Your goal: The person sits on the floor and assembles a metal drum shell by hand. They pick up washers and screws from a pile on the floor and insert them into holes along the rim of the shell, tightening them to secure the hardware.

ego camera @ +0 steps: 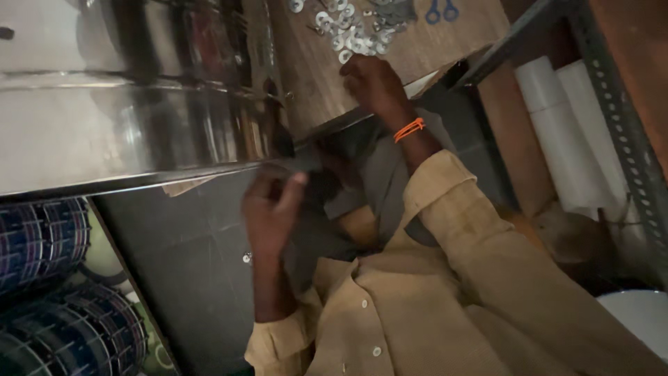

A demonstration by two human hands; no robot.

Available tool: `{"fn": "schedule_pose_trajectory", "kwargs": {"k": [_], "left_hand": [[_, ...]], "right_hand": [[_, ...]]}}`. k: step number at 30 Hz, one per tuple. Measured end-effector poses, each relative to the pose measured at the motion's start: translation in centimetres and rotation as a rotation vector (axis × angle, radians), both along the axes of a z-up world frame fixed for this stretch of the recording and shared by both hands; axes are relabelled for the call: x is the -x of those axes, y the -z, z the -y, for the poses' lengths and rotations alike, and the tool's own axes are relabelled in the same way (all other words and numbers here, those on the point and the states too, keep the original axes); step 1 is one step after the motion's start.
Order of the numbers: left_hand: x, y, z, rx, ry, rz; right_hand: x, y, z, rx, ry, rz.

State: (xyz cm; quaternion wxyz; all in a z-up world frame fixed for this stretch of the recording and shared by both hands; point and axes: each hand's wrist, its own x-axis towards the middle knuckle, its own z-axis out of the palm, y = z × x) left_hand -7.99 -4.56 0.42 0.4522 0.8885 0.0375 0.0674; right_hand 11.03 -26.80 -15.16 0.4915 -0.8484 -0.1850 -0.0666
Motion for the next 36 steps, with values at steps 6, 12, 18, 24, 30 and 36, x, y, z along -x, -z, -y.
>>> {"fn": "schedule_pose_trajectory", "kwargs": {"k": [6, 12, 18, 24, 30, 36], "left_hand": [[-0.2, 9.7, 1.3, 0.249, 0.464, -0.504], [0.6, 23.7, 0.9, 0.430, 0.522, -0.473], [0.5, 27.8, -1.0, 0.337, 0.299, -0.792], [0.3, 30.5, -0.3, 0.506, 0.468, -0.437], [0.0, 28.0, 0.2, 0.239, 0.348, -0.627], [0.2, 27.9, 0.3, 0.251, 0.406, -0.512]], "right_hand": [[-1.7, 0.5, -3.3, 0.063, 0.109, 0.190], [-7.4, 0.3, -6.8, 0.367, 0.167, 0.331], [-8.8, 2.0, -6.4, 0.479, 0.166, 0.294], [-11.1, 4.1, -3.7, 0.078, 0.229, 0.316], [-11.4, 5.9, 4.3, -0.652, 0.273, -0.199], [-8.7, 4.3, 3.5, 0.172, 0.452, 0.301]]}}
